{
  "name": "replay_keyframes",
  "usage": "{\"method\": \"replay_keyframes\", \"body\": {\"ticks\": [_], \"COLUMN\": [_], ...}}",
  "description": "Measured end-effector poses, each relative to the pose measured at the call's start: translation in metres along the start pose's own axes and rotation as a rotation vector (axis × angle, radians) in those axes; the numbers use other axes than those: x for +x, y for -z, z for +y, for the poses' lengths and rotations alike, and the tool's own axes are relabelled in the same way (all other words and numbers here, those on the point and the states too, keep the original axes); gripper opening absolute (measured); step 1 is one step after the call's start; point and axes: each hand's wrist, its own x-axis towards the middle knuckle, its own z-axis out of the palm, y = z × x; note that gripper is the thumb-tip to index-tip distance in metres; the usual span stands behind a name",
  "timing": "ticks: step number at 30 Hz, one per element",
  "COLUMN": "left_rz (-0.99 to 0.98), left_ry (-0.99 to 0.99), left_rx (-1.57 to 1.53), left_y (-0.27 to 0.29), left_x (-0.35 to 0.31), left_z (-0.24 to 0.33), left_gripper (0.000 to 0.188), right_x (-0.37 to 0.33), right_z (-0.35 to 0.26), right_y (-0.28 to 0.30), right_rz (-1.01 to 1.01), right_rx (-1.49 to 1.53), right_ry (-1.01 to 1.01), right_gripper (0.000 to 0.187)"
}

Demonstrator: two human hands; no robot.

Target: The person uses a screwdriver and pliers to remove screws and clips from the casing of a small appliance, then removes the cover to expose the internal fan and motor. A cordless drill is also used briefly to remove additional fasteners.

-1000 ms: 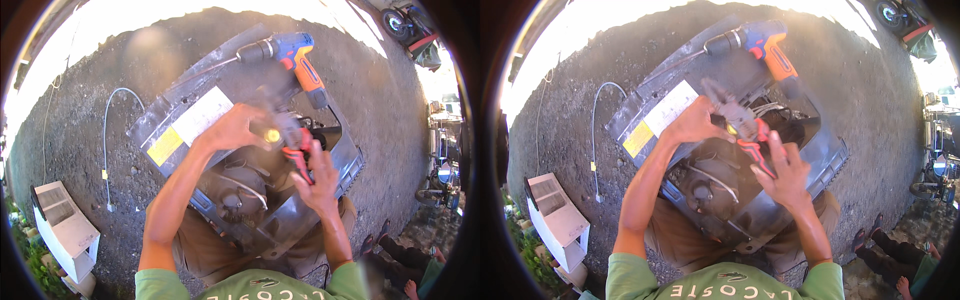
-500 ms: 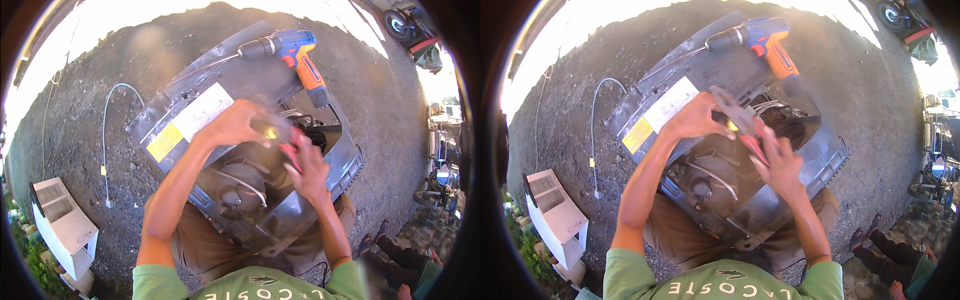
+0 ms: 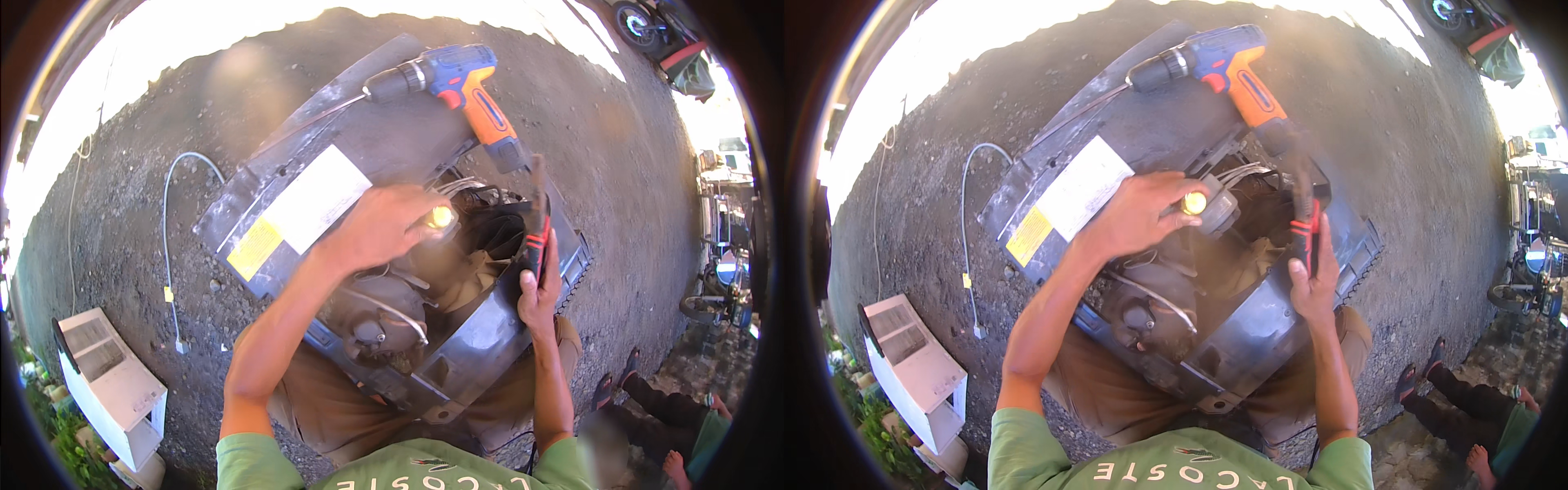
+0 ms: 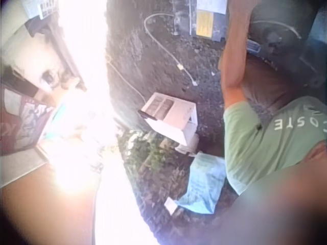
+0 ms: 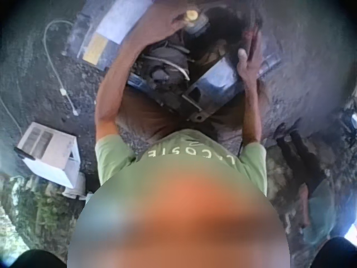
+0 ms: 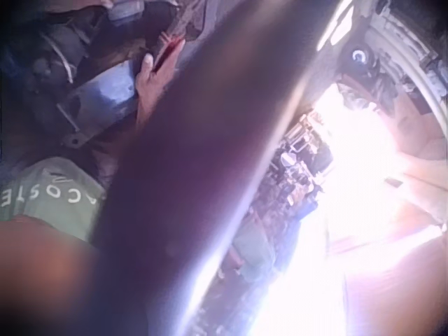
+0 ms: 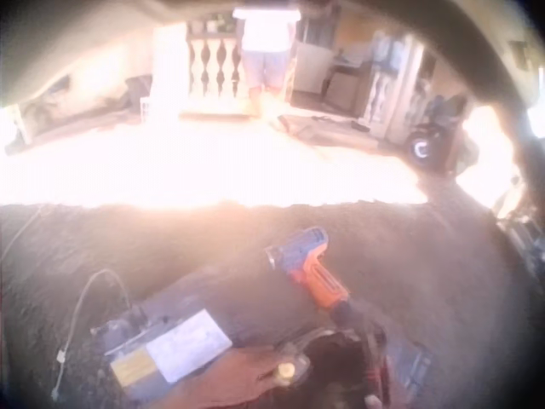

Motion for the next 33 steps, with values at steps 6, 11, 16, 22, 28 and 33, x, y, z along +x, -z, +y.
{"method": "replay_keyframes", "body": {"ticks": [6, 11, 16, 22, 28, 33], "left_rz": [0.310, 0.448, 0.115, -0.613, 0.119, 0.553], "left_ry": [-0.069, -0.070, 0.127, -0.109, 0.101, 0.135], "left_rx": [0.127, 0.160, -0.134, -0.455, -0.298, -0.257], "left_y": [-0.025, -0.043, -0.016, 0.001, -0.041, -0.071], "left_x": [-0.006, -0.007, 0.012, 0.062, 0.034, 0.030], "left_z": [-0.001, 0.011, 0.022, -0.006, 0.014, 0.019], "left_gripper": [0.035, 0.035, 0.020, 0.035, 0.036, 0.038], "right_x": [0.004, 0.006, 0.007, 0.008, 0.010, 0.009], "right_z": [-0.005, -0.006, -0.009, -0.011, -0.011, -0.012], "right_y": [-0.001, -0.004, 0.000, 0.002, 0.005, 0.006], "right_rz": [0.033, 0.116, 0.014, -0.019, -0.001, 0.033], "right_rx": [-0.077, -0.035, -0.081, -0.019, 0.028, 0.093], "right_ry": [-0.022, -0.033, -0.110, -0.089, -0.035, -0.025], "right_gripper": [0.076, 0.075, 0.075, 0.073, 0.073, 0.071]}}
